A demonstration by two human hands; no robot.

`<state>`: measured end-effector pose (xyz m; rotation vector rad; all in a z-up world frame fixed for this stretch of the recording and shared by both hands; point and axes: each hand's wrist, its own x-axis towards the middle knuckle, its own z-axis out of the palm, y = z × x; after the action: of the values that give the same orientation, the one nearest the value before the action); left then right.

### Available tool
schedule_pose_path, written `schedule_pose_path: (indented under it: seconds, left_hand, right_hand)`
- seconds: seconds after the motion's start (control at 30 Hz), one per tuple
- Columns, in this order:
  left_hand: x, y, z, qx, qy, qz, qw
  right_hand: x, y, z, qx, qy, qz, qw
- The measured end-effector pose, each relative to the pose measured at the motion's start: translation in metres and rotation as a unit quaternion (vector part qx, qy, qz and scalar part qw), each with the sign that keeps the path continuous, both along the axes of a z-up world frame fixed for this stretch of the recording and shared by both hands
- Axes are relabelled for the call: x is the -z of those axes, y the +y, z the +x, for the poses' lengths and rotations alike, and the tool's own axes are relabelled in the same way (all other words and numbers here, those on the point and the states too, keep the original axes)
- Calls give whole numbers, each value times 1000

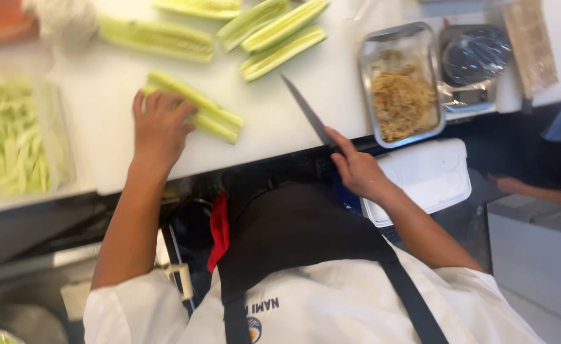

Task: The person slices a cucumber on a cutting board using a knife, then discards a plastic bag and manipulates a cloth near a bowl.

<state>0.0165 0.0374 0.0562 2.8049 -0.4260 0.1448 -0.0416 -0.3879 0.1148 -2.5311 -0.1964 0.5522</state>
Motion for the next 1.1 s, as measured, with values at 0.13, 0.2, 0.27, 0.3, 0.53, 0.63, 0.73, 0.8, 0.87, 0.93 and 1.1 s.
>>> schedule_pose_path:
  seconds: [0.13,0.2,0.27,0.3,0.53,0.63,0.73,0.8,0.87,0.93,1.1]
  left_hand:
    - [4,-9,5,-18,17,-42,999]
    - [-1,-19,6,-23,29,1,999]
    - [-13,-29,14,6,0,-18,1000]
    - [-17,-37,20,37,-29,-40,998]
    - [23,-95,18,98,-53,-6,994]
    - [56,-80,18,75,-99,34,992]
    - [56,-53,23,13,-126,60,990]
    - [42,-40,28,-6,-196,39,980]
    - [34,-60,41,0,-190,-22,981]
    - [29,-90,57,6,-185,-83,979]
    - [30,-148,95,-50,-24,-176,983]
  right_hand:
    - [3,6,-6,29,40,72,996]
    - [6,8,-7,31,43,104,993]
    - [8,11,-8,43,33,130,990]
    - [9,11,-7,41,32,132,990]
    - [21,16,12,56,27,166,984]
    - [28,13,10,59,21,173,983]
    - [27,6,12,67,18,182,981]
    - [25,2,9,75,18,176,981]
    - [21,-2,8,139,51,184,972]
    - [20,-4,5,146,45,193,969]
    - [16,-12,4,148,32,191,970]
